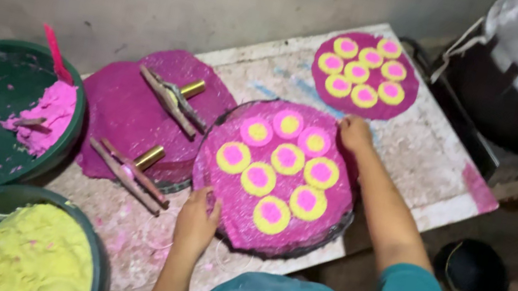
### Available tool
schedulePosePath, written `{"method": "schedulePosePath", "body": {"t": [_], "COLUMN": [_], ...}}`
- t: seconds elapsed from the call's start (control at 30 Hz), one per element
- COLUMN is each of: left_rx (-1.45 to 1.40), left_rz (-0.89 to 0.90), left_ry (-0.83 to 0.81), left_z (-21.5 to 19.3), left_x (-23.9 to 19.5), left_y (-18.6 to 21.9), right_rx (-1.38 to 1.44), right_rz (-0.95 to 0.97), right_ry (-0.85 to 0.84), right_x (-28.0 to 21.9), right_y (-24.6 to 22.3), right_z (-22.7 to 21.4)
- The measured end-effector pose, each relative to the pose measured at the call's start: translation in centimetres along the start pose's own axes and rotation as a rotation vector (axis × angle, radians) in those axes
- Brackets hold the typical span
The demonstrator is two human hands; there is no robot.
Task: The person uses a manual dough press to form yellow dough into rings and places them onto a flattened pink dough sheet. The person repeatedly loads the press, ejects the shaped dough, and arranges the pieces on the pink base.
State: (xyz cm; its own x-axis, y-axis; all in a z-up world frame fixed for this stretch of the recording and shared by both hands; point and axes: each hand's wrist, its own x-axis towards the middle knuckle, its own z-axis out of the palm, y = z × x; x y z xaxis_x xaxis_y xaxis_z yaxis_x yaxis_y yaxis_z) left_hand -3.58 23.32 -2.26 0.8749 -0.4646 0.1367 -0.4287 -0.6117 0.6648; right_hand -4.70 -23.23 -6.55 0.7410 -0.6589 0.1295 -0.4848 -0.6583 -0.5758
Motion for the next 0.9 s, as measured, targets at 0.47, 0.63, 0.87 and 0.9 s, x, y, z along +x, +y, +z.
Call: {"method": "schedulePosePath", "body": {"t": [0.47,0.63,0.87,0.9], "left_rx": [0.126,0.087,0.289,0.286], "left_rz": [-0.48,-0.548,-0.443,-0.407], "left_ry": [0.168,0.332,0.597,0.641], "left_z": [6.4,7.6,8.7,8.3], "left_x": [0.2,1.0,1.5,1.1], "left_y": [3.3,2.4,5.0,5.6], "right_rx": [0.197,0.238,0.25,0.227], "right_rz": [-0.43,-0.485,-0.611,-0.613], "right_ry": [0.02,-0.066,-0.059,-0.058], "right_x": [-0.3,0.8,1.3,1.1], "right_y": [-1.0,0.3,0.5,-0.3], "right_z": [-1.6,-0.9,-1.8,-1.3]}}
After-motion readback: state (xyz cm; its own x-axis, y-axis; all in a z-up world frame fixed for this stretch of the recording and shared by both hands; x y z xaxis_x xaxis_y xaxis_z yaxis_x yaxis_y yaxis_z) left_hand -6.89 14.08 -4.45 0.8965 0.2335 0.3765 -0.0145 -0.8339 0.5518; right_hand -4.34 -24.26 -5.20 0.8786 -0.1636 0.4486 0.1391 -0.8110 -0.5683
